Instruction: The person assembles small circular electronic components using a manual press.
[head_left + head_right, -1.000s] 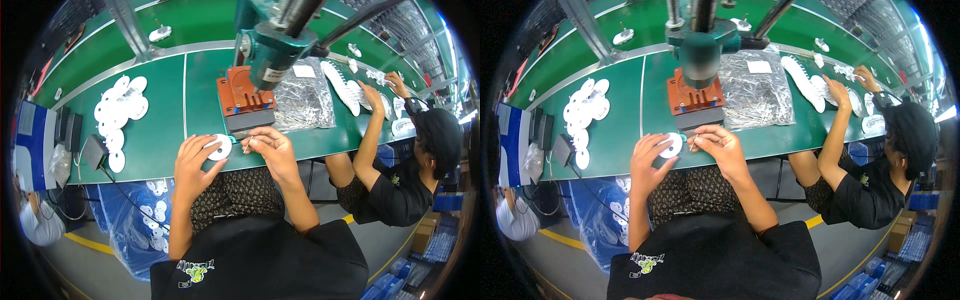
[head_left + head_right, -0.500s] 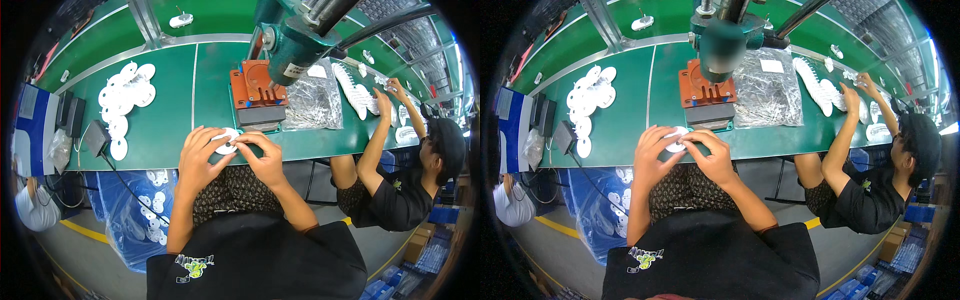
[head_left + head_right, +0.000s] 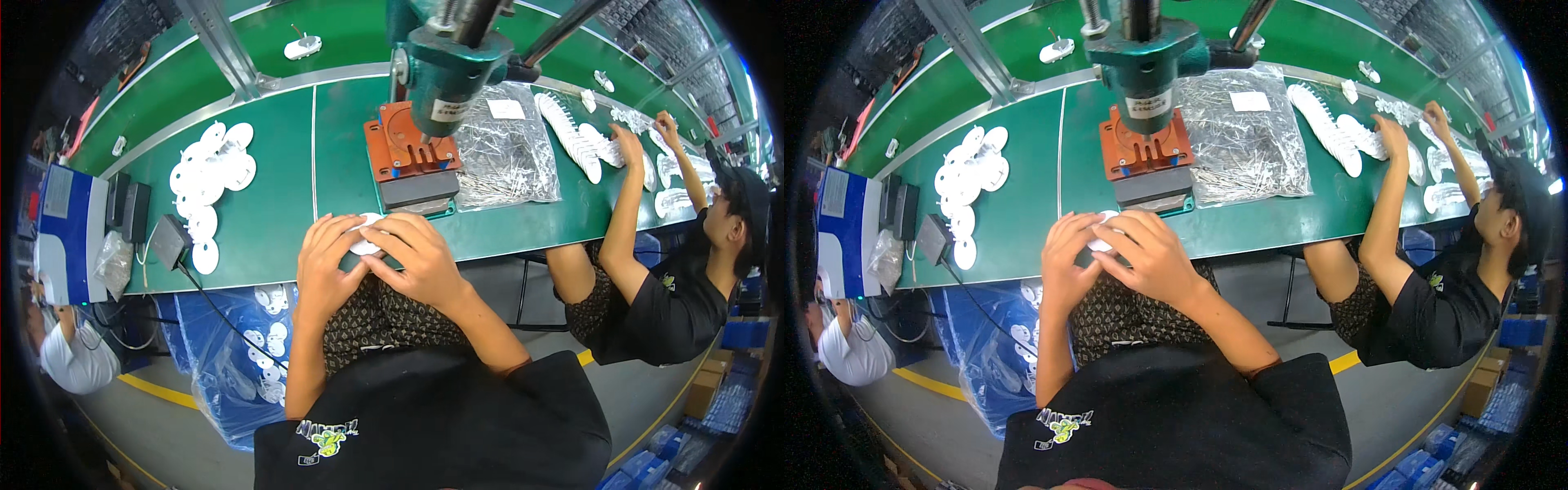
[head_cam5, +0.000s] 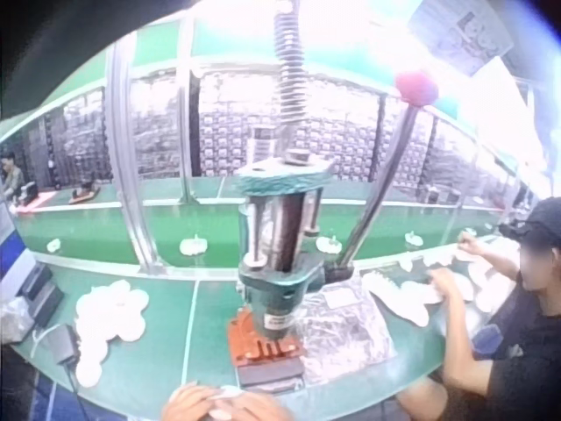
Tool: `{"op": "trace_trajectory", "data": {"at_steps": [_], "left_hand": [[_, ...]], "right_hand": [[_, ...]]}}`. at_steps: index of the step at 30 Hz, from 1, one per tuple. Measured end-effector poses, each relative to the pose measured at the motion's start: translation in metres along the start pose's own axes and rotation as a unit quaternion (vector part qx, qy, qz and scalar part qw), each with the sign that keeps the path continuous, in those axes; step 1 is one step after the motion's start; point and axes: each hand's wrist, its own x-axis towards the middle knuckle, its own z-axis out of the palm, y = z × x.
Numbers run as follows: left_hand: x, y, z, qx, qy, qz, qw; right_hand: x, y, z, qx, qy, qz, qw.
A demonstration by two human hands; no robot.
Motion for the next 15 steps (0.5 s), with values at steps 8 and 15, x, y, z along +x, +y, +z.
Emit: {"op": "trace_trajectory", "data": {"at_steps": [8,15], "left_hand": [[0.015,0.029,-0.006,-0.046,0.095,0.037,0.994],[0.094,0.030,0.018,-0.039,0.096,0.082,0.991]], "right_hand": [[-0.052,0.013,-0.029,-0.002,0.069,0.120,0.990],[-0.028,0.023,-0.027,0.018,0.143,0.226,0.964]]}}
